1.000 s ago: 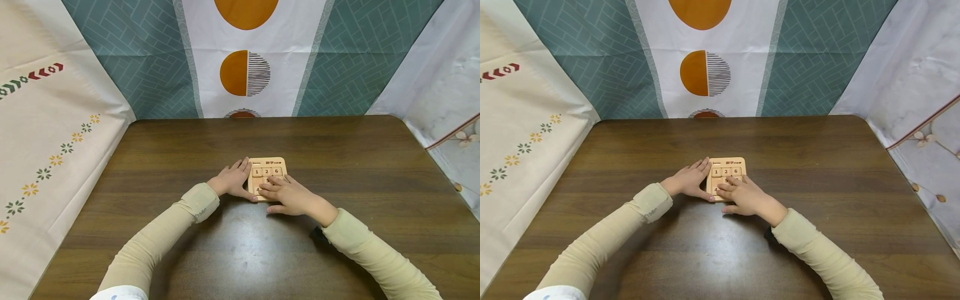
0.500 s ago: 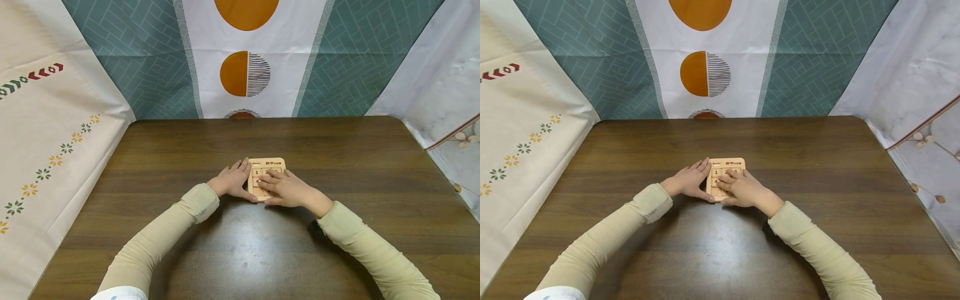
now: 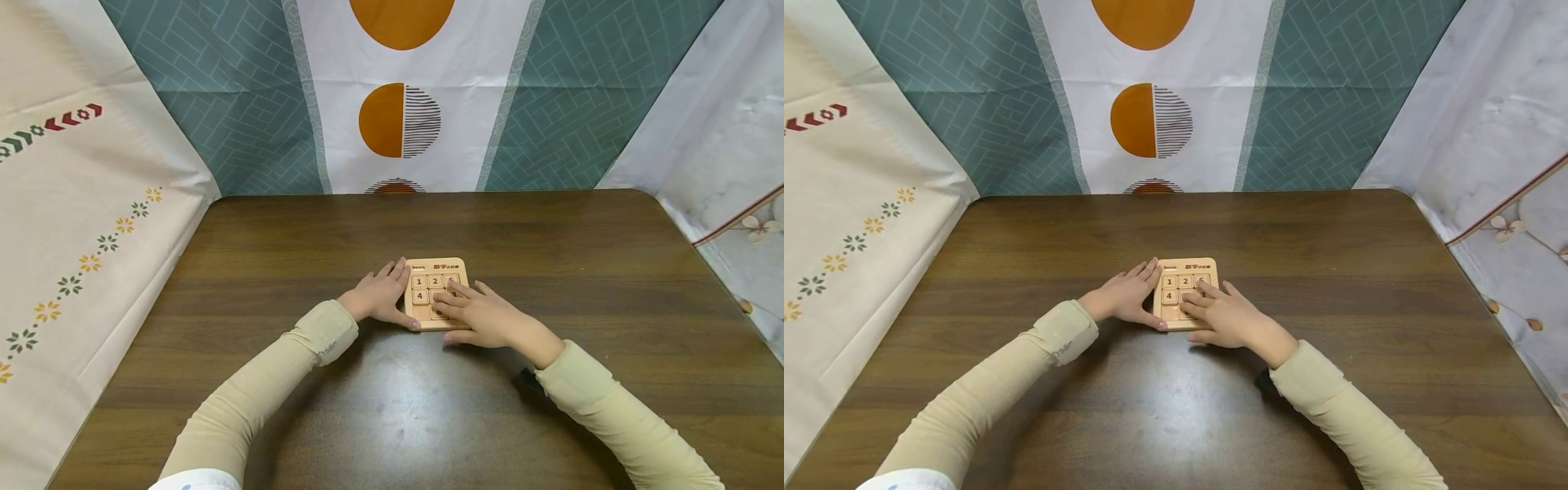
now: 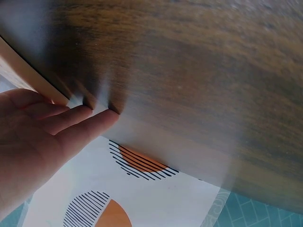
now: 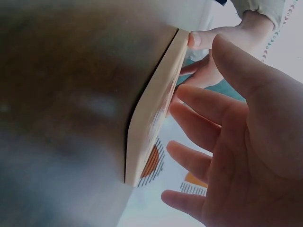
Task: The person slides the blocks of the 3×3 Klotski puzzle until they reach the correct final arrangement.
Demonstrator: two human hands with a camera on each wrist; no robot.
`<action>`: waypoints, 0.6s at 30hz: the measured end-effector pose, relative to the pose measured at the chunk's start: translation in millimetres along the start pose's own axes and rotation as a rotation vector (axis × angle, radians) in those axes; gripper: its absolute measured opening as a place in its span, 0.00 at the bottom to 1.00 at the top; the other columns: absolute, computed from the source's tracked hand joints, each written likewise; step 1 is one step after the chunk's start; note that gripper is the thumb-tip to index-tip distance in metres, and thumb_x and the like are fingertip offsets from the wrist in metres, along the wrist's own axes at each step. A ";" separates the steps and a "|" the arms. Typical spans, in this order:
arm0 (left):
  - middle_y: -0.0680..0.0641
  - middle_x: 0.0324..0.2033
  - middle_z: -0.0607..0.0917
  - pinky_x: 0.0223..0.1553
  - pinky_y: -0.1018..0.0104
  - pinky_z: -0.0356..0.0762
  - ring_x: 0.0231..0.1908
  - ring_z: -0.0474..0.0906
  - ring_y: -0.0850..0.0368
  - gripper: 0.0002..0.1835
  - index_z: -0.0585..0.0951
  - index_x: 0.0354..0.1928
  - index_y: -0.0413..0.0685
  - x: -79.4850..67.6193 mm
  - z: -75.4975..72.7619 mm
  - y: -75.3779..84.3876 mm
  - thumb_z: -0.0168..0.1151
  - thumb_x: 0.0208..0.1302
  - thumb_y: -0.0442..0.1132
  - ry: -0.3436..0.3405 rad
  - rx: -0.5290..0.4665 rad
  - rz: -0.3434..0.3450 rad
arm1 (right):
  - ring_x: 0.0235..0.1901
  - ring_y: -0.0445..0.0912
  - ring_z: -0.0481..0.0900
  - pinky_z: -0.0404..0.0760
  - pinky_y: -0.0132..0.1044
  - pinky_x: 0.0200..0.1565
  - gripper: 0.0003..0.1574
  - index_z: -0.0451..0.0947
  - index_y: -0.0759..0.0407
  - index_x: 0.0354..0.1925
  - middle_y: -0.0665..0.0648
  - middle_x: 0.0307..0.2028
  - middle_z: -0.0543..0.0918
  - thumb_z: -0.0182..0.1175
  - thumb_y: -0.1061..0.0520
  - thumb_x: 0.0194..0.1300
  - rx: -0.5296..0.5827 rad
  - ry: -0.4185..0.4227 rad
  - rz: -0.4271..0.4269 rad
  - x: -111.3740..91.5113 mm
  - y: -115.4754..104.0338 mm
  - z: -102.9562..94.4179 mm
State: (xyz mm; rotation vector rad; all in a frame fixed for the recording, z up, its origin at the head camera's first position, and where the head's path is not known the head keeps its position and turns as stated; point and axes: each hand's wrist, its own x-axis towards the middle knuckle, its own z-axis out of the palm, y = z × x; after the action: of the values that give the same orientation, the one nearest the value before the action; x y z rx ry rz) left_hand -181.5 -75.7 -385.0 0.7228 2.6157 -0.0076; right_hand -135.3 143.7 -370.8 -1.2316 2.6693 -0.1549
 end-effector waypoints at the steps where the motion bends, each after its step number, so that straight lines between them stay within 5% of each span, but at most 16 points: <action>1: 0.41 0.69 0.38 0.60 0.44 0.52 0.68 0.40 0.44 0.65 0.40 0.70 0.39 0.0 0.2 -0.1 0.54 0.42 0.76 0.003 0.002 0.001 | 0.66 0.57 0.52 0.51 0.64 0.57 0.38 0.64 0.56 0.64 0.57 0.64 0.63 0.53 0.38 0.62 -0.003 0.001 -0.004 -2.8 -0.3 0.2; 18: 0.40 0.70 0.39 0.60 0.44 0.53 0.68 0.41 0.44 0.66 0.40 0.70 0.39 0.2 0.3 0.1 0.55 0.42 0.76 0.014 -0.003 0.004 | 0.65 0.57 0.53 0.52 0.64 0.56 0.38 0.66 0.57 0.63 0.56 0.63 0.65 0.53 0.38 0.62 0.003 0.007 -0.017 -13.0 -4.9 4.8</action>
State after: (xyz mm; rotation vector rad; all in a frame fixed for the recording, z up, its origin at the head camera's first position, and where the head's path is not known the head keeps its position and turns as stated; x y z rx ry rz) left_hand -181.4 -75.5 -385.3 0.7289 2.6269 0.0027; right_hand -122.3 150.3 -372.8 -1.2553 2.6639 -0.1657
